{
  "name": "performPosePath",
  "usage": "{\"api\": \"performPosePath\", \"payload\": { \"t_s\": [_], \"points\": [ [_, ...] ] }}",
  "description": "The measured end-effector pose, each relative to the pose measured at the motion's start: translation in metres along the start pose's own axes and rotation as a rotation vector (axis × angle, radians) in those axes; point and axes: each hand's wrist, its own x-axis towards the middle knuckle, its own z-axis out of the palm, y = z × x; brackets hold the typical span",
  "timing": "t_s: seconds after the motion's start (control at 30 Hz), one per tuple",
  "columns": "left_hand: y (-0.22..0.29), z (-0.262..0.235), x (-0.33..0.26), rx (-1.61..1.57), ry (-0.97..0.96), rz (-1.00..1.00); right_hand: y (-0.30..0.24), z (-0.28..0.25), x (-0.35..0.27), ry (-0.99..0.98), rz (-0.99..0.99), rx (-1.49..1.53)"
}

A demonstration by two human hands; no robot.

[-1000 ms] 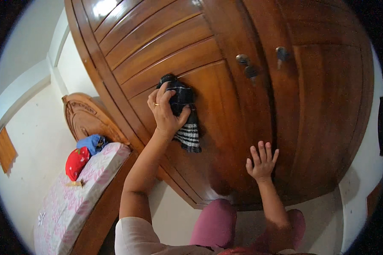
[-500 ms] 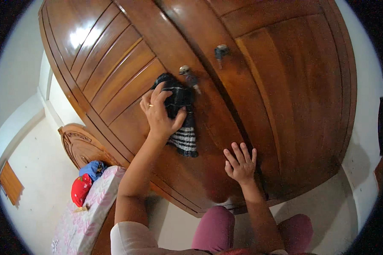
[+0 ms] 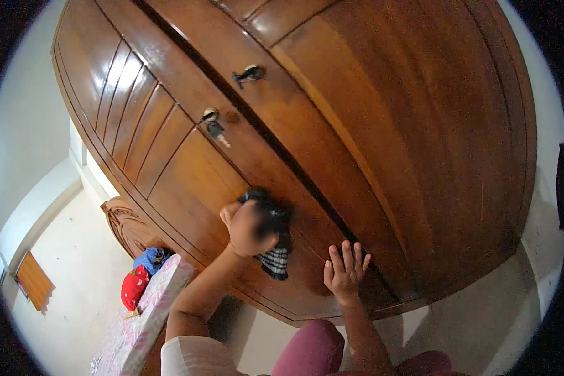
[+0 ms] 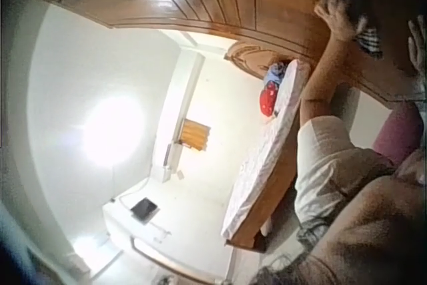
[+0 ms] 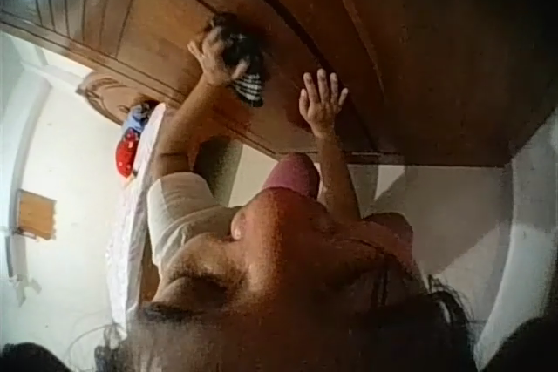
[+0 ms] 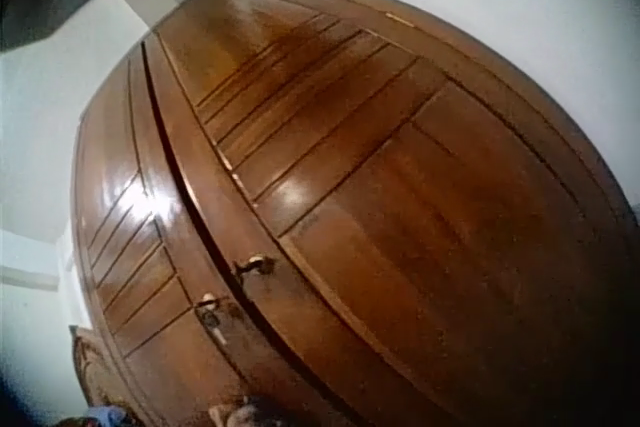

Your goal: Wiping down the exterior and interior surfaces of a wooden wardrobe with a cloth.

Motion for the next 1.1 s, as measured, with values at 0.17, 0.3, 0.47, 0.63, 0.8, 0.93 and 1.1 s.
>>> {"api": "performPosePath", "payload": {
  "t_s": [0.17,0.3,0.47,0.63,0.8,0.93,1.1],
  "points": [
    [0.049,0.021,-0.058,-0.087,-0.18,0.142,-0.001,0.006,-0.012,0.049,0.102,0.024],
    [0.106,0.044,-0.059,-0.109,-0.29,0.265,-0.007,0.008,-0.027,0.074,0.207,0.112],
    [0.136,0.065,-0.059,-0.145,-0.189,0.217,-0.003,0.022,-0.057,0.19,0.346,0.142],
    [0.149,0.072,-0.077,-0.169,-0.133,0.112,-0.009,0.018,-0.058,0.217,0.428,-0.043],
    [0.172,0.086,-0.097,-0.17,-0.038,0.042,-0.003,0.008,-0.07,0.189,0.484,0.035],
    [0.186,0.088,-0.119,-0.19,0.021,-0.076,0.008,-0.002,-0.075,0.165,0.341,0.139],
    [0.179,0.081,-0.132,-0.17,0.099,-0.228,-0.008,-0.008,-0.051,0.117,0.221,0.098]
  ]
}}
